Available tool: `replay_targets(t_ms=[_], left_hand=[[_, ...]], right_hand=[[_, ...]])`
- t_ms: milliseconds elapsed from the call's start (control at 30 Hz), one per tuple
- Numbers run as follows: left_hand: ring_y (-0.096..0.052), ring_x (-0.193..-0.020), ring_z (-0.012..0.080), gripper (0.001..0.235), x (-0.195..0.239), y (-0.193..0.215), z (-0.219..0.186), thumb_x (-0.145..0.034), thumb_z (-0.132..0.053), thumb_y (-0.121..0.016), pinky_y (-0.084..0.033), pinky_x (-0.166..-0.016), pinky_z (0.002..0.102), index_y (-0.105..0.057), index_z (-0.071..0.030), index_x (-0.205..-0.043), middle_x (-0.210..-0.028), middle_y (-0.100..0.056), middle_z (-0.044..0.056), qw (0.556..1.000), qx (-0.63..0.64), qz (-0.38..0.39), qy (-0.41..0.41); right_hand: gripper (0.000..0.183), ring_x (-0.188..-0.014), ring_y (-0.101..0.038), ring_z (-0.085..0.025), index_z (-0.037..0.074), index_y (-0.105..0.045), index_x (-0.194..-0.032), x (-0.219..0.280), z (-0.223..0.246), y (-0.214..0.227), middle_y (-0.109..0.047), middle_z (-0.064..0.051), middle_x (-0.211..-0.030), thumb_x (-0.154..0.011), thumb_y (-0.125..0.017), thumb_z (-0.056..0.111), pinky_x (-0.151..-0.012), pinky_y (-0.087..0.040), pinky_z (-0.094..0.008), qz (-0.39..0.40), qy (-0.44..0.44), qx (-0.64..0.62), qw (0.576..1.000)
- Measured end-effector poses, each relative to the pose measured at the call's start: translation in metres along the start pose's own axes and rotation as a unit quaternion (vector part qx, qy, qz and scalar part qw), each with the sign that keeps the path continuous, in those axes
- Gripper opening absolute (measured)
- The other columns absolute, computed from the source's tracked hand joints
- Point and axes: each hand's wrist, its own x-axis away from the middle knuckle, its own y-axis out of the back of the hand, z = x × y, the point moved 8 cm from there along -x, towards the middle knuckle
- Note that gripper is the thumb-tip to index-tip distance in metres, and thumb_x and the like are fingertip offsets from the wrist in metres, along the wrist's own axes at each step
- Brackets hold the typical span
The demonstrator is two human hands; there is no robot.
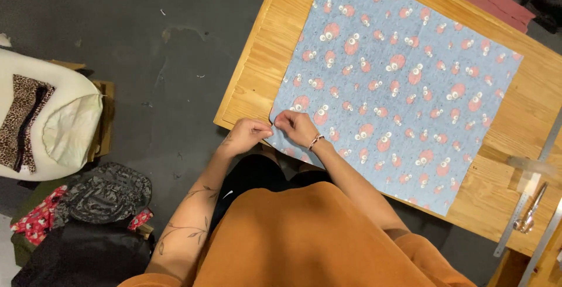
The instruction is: The person uses scissors to cut a piece of dark gray fabric on a wooden table, following the edge of a patterned blue fabric as a template. After cutting, the person places the scissors down and smooths the patterned fabric with their hands.
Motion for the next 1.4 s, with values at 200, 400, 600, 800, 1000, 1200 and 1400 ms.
replay_targets(t_ms=[200, 400, 600, 800, 1000, 1200, 1400], left_hand=[[-0.071, -0.107, 0.024, 0.026, -0.022, 0.031, -0.028, -0.085, -0.021, -0.078, -0.057, -0.092, 0.036, -0.078, -0.009, -0.108, -0.116, -0.075, 0.011, 0.995, 0.013, -0.036, 0.093], [-0.07, -0.107, 0.0175, 0.035, -0.142, 0.038, -0.024, -0.089, -0.032, -0.081, -0.056, -0.094, 0.028, -0.074, -0.015, -0.119, -0.116, -0.074, 0.006, 0.981, 0.156, -0.089, 0.072], [-0.074, -0.093, 0.0179, 0.029, -0.222, 0.045, -0.022, -0.078, -0.05, -0.081, -0.059, -0.081, 0.033, -0.08, -0.033, -0.101, -0.088, -0.078, -0.006, 0.985, -0.04, -0.123, 0.114], [-0.073, -0.098, 0.0202, 0.023, -0.211, 0.038, -0.054, -0.079, -0.043, -0.076, -0.058, -0.086, 0.034, -0.08, -0.035, -0.1, -0.088, -0.079, -0.004, 0.984, -0.121, -0.049, 0.122], [-0.074, -0.097, 0.0205, 0.018, -0.189, 0.028, -0.043, -0.085, -0.039, -0.077, -0.057, -0.087, 0.033, -0.08, -0.031, -0.102, -0.093, -0.079, 0.0, 0.983, -0.101, -0.029, 0.151], [-0.072, -0.099, 0.0242, 0.01, -0.185, 0.021, -0.054, -0.087, -0.028, -0.077, -0.058, -0.089, 0.037, -0.081, -0.028, -0.097, -0.097, -0.078, -0.002, 0.987, -0.127, -0.063, 0.07], [-0.072, -0.099, 0.027, 0.01, -0.168, 0.015, -0.068, -0.092, -0.024, -0.073, -0.06, -0.086, 0.037, -0.082, -0.026, -0.098, -0.105, -0.078, 0.001, 0.991, -0.096, -0.093, 0.008]], right_hand=[[0.018, -0.08, -0.072, -0.02, 0.019, -0.073, -0.103, -0.032, -0.028, 0.053, -0.076, -0.003, -0.079, -0.095, -0.067, 0.033, -0.077, -0.054, -0.034, -0.135, -0.137, -0.067, 0.979], [0.01, -0.082, -0.072, -0.022, 0.028, -0.079, -0.096, -0.107, -0.048, 0.121, -0.075, 0.002, -0.077, -0.087, -0.078, 0.032, -0.081, -0.057, -0.036, -0.195, -0.132, 0.031, 0.971], [0.012, -0.092, -0.074, -0.027, 0.03, -0.08, -0.095, -0.152, -0.018, 0.15, -0.078, 0.005, -0.081, -0.085, -0.075, 0.034, -0.087, -0.058, -0.04, -0.141, -0.134, 0.162, 0.967], [0.017, -0.095, -0.073, -0.03, 0.031, -0.081, -0.096, -0.168, -0.041, 0.136, -0.078, 0.0, -0.087, -0.079, -0.078, 0.032, -0.09, -0.059, -0.042, -0.113, -0.127, 0.147, 0.974], [0.018, -0.085, -0.074, -0.023, 0.026, -0.081, -0.096, -0.132, -0.01, 0.15, -0.077, -0.001, -0.08, -0.079, -0.078, 0.033, -0.086, -0.057, -0.038, -0.103, -0.155, 0.024, 0.982], [0.019, -0.082, -0.072, -0.024, 0.02, -0.081, -0.095, -0.137, -0.005, 0.15, -0.077, -0.005, -0.079, -0.077, -0.082, 0.026, -0.08, -0.057, -0.039, -0.052, -0.105, 0.018, 0.993], [0.02, -0.082, -0.073, -0.023, 0.02, -0.082, -0.098, -0.141, -0.005, 0.145, -0.078, -0.005, -0.079, -0.079, -0.083, 0.027, -0.079, -0.058, -0.036, -0.016, -0.102, 0.029, 0.994]])
